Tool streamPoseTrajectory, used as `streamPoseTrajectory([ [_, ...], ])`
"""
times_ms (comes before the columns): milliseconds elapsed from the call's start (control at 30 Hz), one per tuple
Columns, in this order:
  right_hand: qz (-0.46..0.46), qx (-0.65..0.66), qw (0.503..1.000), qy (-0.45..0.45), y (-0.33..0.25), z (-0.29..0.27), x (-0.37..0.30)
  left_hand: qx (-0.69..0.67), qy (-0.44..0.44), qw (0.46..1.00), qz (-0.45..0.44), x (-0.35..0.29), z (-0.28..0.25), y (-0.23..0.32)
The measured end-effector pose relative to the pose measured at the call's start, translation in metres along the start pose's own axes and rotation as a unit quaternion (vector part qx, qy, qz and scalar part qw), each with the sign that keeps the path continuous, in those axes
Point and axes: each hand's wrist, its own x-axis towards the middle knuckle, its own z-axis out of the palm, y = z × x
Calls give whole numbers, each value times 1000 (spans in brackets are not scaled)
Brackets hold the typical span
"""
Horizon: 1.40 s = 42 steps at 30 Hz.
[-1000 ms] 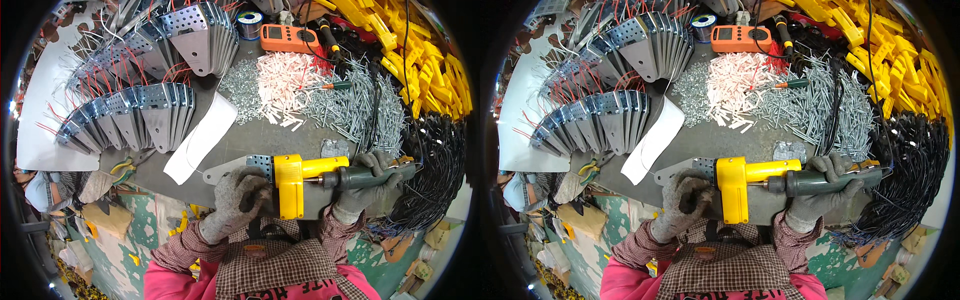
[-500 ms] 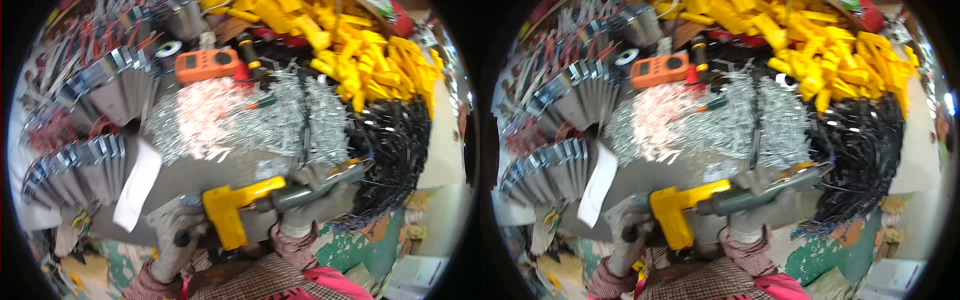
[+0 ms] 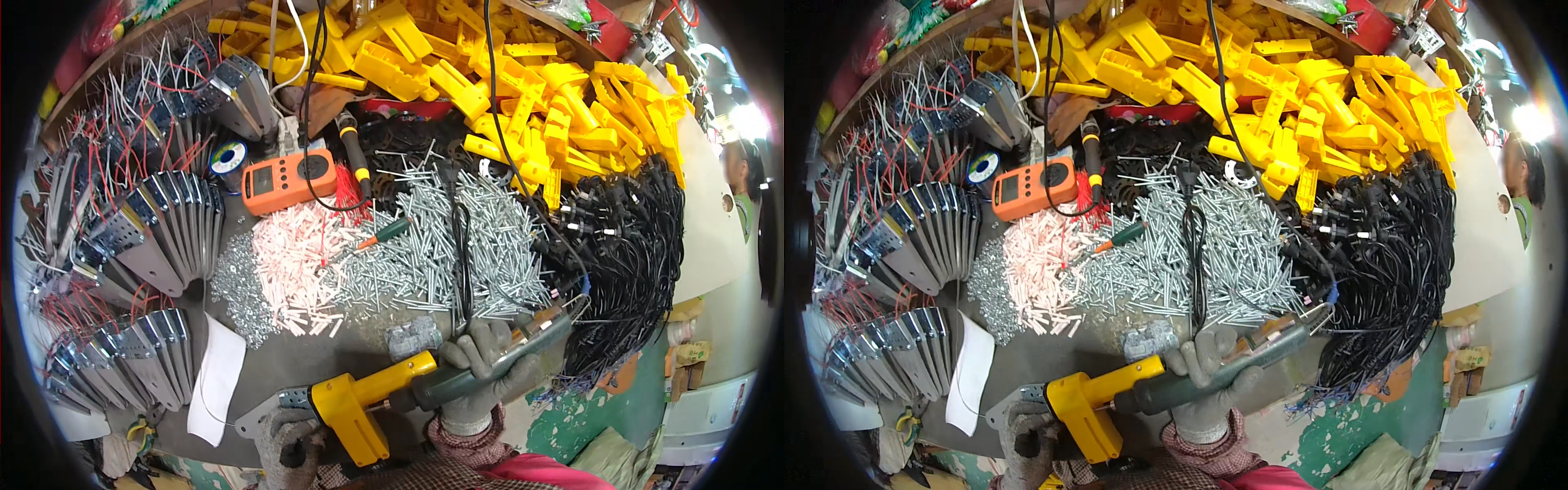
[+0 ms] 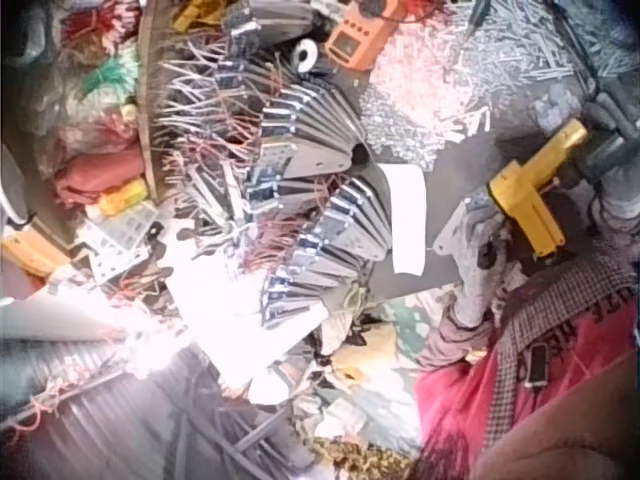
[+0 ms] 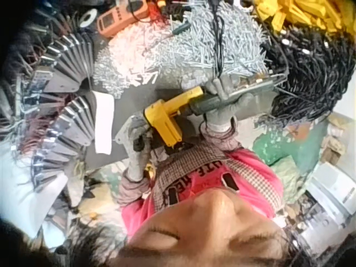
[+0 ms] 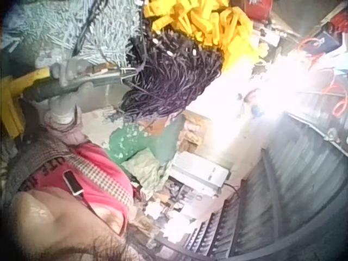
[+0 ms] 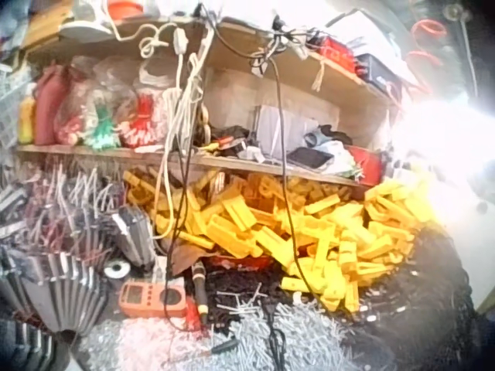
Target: The person assembles electrical tools by connecting wires into the casing, soldering electrical connections with a soldering iron, and securing the plastic housing with screws using an electric screwdriver.
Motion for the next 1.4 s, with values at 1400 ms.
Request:
streamPoseTrajectory([
  [1400, 92, -878, 53, -467, 161, 120, 261, 196, 38, 979, 43, 17, 1, 0],
])
